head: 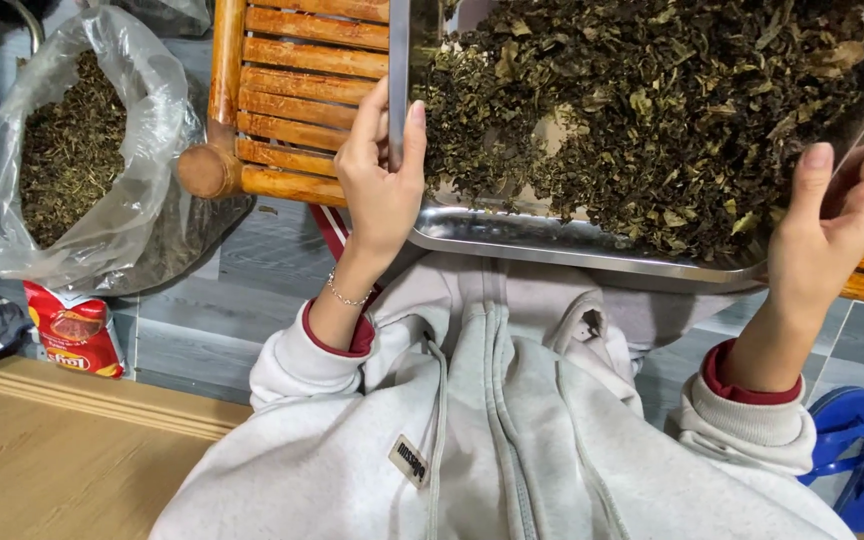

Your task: Sorting through dried tea leaves in a metal tray to remove stems or debris by hand.

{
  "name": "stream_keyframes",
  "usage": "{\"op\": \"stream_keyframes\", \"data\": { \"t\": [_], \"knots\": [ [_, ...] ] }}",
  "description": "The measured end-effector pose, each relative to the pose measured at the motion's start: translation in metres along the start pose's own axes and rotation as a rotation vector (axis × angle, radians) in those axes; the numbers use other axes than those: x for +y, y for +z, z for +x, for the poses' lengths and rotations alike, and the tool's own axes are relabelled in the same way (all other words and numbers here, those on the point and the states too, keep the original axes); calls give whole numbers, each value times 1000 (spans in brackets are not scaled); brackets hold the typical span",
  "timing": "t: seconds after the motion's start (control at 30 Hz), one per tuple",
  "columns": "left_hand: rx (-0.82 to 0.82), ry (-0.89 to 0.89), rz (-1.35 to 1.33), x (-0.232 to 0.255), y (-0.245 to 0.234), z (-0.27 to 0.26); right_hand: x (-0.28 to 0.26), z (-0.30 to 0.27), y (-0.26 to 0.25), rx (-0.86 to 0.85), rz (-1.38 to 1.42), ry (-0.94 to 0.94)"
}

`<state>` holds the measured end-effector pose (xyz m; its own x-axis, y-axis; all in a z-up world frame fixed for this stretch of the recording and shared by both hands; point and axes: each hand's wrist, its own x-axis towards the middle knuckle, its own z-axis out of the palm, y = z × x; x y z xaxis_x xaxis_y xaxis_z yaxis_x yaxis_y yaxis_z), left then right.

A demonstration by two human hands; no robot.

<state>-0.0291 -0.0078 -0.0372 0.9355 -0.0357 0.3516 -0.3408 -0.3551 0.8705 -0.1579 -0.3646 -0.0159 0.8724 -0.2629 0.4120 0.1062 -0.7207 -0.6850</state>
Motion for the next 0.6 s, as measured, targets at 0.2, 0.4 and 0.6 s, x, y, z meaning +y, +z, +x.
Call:
{"op": "stream_keyframes", "data": {
  "t": [0.2, 0.4, 0.6],
  "knots": [
    [-8, -10, 4, 5, 4, -2, -60, 15, 1, 102, -303, -213],
    [-16, -39, -17, 13, 11, -8, -105, 48, 45, -335, -170, -356],
    [-6, -57, -35, 16, 13, -9, -101, 47, 78, -246, -323, -397]
  ]
}}
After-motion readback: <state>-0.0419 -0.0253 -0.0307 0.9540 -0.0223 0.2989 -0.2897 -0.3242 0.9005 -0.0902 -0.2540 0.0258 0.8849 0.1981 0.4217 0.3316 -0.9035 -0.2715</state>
